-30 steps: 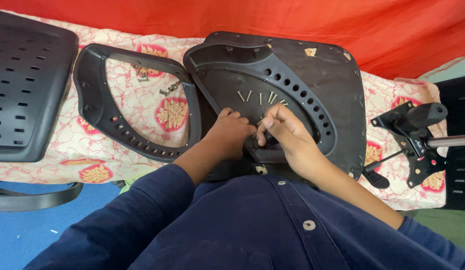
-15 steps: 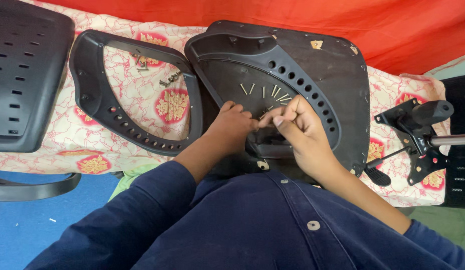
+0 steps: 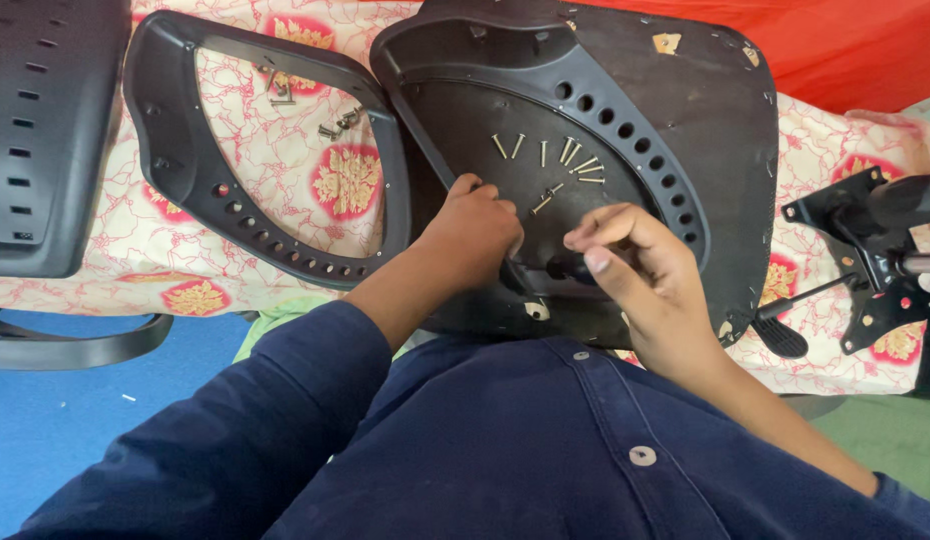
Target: The person uses a screwdriver to fasten screws into a black plastic chair seat. The person repeatedly picks up screws, aligns them with holes, and tightens them with the screwdriver.
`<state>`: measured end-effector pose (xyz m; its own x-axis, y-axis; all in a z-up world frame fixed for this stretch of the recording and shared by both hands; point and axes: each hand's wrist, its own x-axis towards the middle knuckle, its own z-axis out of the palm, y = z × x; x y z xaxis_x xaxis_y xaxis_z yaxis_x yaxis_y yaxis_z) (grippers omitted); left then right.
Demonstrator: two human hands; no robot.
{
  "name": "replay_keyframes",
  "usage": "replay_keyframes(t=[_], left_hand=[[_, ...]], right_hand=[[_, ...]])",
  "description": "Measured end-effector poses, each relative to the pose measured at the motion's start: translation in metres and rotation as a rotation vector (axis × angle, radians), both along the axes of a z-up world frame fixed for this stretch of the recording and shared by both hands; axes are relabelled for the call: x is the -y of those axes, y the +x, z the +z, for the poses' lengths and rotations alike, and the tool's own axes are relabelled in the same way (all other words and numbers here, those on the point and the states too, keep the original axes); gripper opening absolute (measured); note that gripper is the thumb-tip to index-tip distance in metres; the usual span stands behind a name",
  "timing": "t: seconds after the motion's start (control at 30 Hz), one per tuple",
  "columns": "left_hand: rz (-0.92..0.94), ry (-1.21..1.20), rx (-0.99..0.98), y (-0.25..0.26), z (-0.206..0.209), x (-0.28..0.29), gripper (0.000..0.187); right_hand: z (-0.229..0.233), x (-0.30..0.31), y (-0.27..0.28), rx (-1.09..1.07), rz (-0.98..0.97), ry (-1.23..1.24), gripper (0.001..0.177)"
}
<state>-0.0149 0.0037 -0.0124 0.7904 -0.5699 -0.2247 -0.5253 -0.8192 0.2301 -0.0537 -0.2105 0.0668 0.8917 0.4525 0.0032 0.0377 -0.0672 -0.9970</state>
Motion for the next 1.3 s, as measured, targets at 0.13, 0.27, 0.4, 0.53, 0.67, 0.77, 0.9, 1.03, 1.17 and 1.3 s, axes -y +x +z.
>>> replay_keyframes(t=[0.13, 0.27, 0.4, 0.53, 0.67, 0.77, 0.9, 1.03, 1.17, 1.3], left_hand=[[-0.011, 0.014, -0.007, 0.001, -0.002, 0.001, 0.015], [-0.014, 0.022, 0.019, 0.001, -0.005, 0.0, 0.014], [-0.015, 0.019, 0.031, 0.001, -0.009, 0.001, 0.012], [-0.012, 0.021, 0.048, 0.001, -0.01, 0.0, 0.01], [-0.003, 0.003, 0.042, 0.001, -0.011, 0.001, 0.007], [-0.001, -0.029, 0.063, -0.001, -0.011, 0.0, 0.006], [0.007, -0.042, 0.051, -0.002, -0.008, 0.0, 0.007], [0.001, -0.084, 0.117, -0.005, -0.009, -0.002, 0.007], [-0.01, -0.085, 0.153, -0.006, -0.013, -0.003, 0.006], [-0.004, -0.098, 0.178, -0.008, -0.013, -0.004, 0.007]], right_hand=[[-0.008, -0.005, 0.003, -0.11, -0.006, 0.215, 0.008], [-0.007, -0.011, 0.008, -0.167, -0.05, 0.196, 0.009], [-0.003, -0.014, 0.004, -0.222, -0.064, 0.281, 0.029], [-0.001, -0.013, 0.005, -0.063, -0.009, 0.157, 0.02], [-0.002, -0.012, 0.002, 0.002, 0.015, 0.036, 0.011], [-0.006, -0.016, -0.003, -0.104, 0.004, 0.114, 0.014], [-0.008, -0.02, -0.007, -0.147, -0.046, 0.149, 0.011], [-0.008, -0.015, -0.007, -0.202, -0.056, 0.367, 0.026], [-0.009, -0.006, -0.001, -0.084, -0.093, 0.255, 0.022], [-0.011, -0.009, 0.009, 0.011, -0.061, 0.237, 0.011]])
